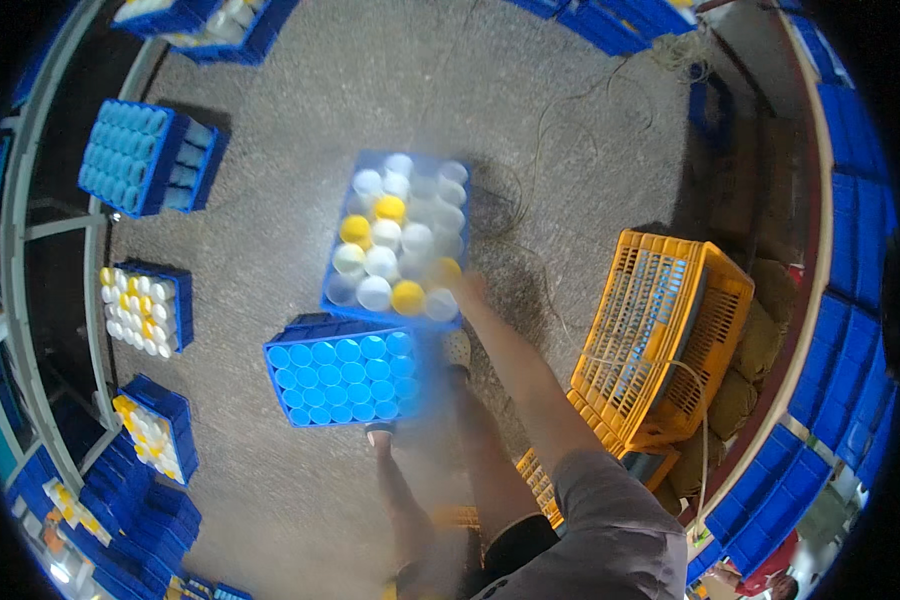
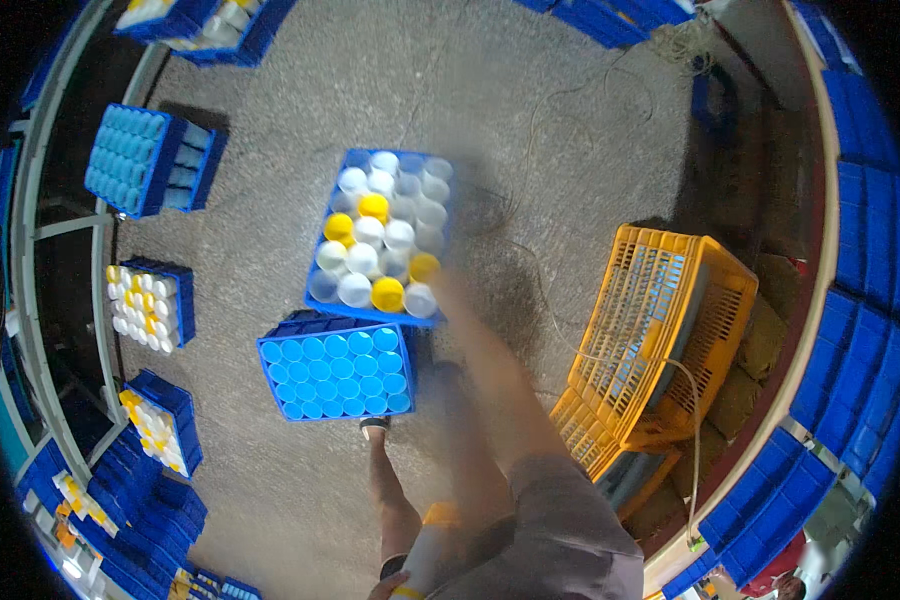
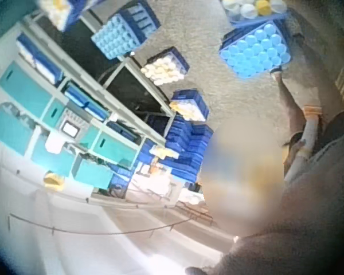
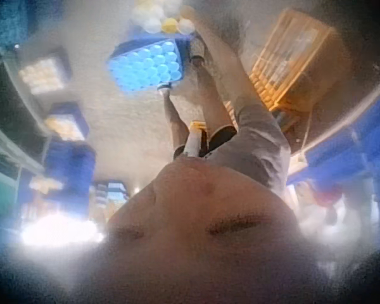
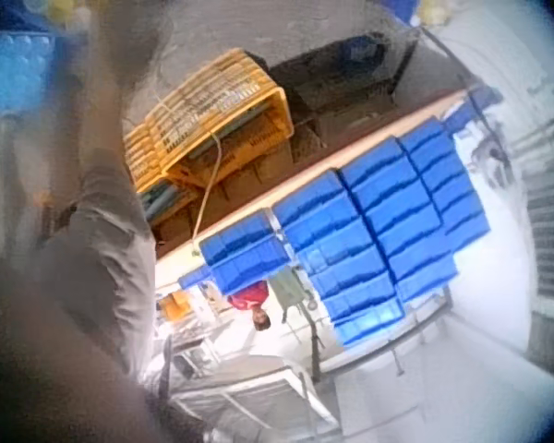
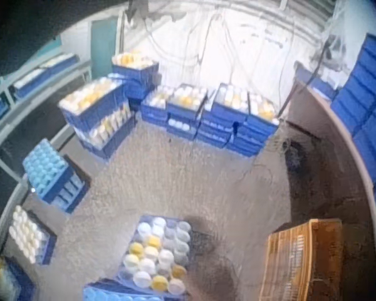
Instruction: The person repeatedly picks up stacks of white and yellow capsules from a yellow crate and places them into blue trays. They then move the filled trays to a nearby rack and use a green tool to adjust the capsules within the trays.
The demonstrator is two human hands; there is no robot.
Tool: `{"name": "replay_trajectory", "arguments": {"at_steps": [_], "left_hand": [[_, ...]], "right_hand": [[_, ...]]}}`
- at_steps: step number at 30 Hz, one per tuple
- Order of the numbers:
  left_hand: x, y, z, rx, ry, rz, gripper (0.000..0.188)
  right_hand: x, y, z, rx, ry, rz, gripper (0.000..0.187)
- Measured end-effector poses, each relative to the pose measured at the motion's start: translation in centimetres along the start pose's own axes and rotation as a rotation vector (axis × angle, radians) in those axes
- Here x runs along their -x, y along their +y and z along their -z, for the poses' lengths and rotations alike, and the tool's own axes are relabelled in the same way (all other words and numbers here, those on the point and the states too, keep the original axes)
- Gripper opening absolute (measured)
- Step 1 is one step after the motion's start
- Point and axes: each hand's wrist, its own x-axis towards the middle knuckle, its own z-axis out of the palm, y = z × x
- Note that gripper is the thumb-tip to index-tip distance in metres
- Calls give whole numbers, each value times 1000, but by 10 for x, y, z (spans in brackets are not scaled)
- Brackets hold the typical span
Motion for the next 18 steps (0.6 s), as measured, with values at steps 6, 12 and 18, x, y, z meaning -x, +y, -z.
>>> {"name": "replay_trajectory", "arguments": {"at_steps": [6, 12, 18], "left_hand": [[-66, 12, -10, -20, 34, 8, 36], [-56, -12, 4, -21, 25, -109, 38], [-17, -41, 54, -106, -10, -318, 40]], "right_hand": [[-100, -24, -82, -43, 151, 92, 51], [-34, 42, -59, 32, 45, 497, 42], [261, 91, 42, -163, -334, 404, 56]]}}
